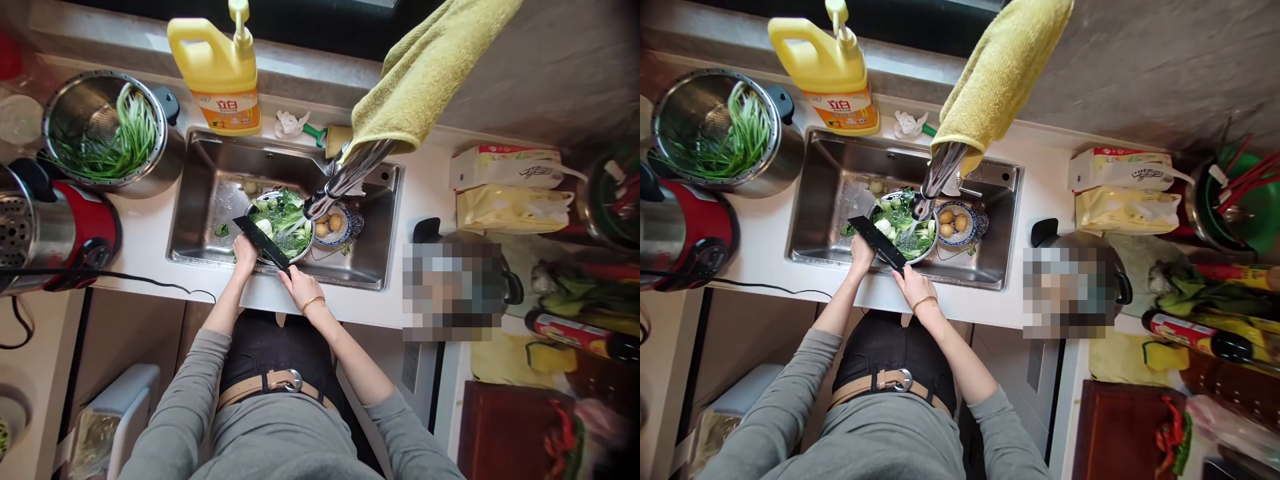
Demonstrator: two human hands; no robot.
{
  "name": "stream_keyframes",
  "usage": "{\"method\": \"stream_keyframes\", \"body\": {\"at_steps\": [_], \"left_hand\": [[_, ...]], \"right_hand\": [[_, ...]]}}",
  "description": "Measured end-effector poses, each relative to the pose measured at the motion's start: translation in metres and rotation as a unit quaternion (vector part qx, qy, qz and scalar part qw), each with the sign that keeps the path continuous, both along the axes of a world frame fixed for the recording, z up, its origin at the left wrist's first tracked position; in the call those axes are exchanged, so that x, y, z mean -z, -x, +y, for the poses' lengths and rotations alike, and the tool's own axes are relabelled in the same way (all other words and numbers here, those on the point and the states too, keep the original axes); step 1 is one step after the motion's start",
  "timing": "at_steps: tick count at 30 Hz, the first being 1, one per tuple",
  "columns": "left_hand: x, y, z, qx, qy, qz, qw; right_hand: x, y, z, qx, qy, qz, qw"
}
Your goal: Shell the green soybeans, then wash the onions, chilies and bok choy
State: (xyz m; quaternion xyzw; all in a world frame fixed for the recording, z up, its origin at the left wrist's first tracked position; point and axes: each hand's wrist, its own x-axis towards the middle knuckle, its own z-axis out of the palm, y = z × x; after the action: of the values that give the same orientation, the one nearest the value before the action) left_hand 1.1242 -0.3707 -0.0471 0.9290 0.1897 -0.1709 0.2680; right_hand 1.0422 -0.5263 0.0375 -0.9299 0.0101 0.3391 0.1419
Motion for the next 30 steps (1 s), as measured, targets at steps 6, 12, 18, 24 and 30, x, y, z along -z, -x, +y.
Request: {"method": "stream_keyframes", "body": {"at_steps": [6, 12, 18, 24, 30], "left_hand": [[0.004, 0.001, 0.001, 0.007, -0.026, -0.002, 1.0], [0.002, 0.004, 0.001, 0.037, -0.043, -0.001, 0.998], [0.003, 0.005, -0.002, 0.064, -0.076, 0.011, 0.995], [0.008, 0.005, 0.001, 0.084, -0.088, 0.018, 0.992], [-0.009, 0.005, 0.003, 0.111, -0.072, -0.028, 0.991]], "right_hand": [[0.001, -0.009, 0.002, 0.003, 0.001, 0.018, 1.0], [0.011, -0.017, 0.004, 0.009, 0.008, 0.022, 1.0], [0.021, -0.025, 0.002, 0.006, 0.029, 0.033, 0.999], [0.034, -0.032, 0.005, 0.026, 0.022, 0.041, 0.999], [0.058, -0.049, -0.022, 0.108, 0.03, 0.049, 0.992]]}}
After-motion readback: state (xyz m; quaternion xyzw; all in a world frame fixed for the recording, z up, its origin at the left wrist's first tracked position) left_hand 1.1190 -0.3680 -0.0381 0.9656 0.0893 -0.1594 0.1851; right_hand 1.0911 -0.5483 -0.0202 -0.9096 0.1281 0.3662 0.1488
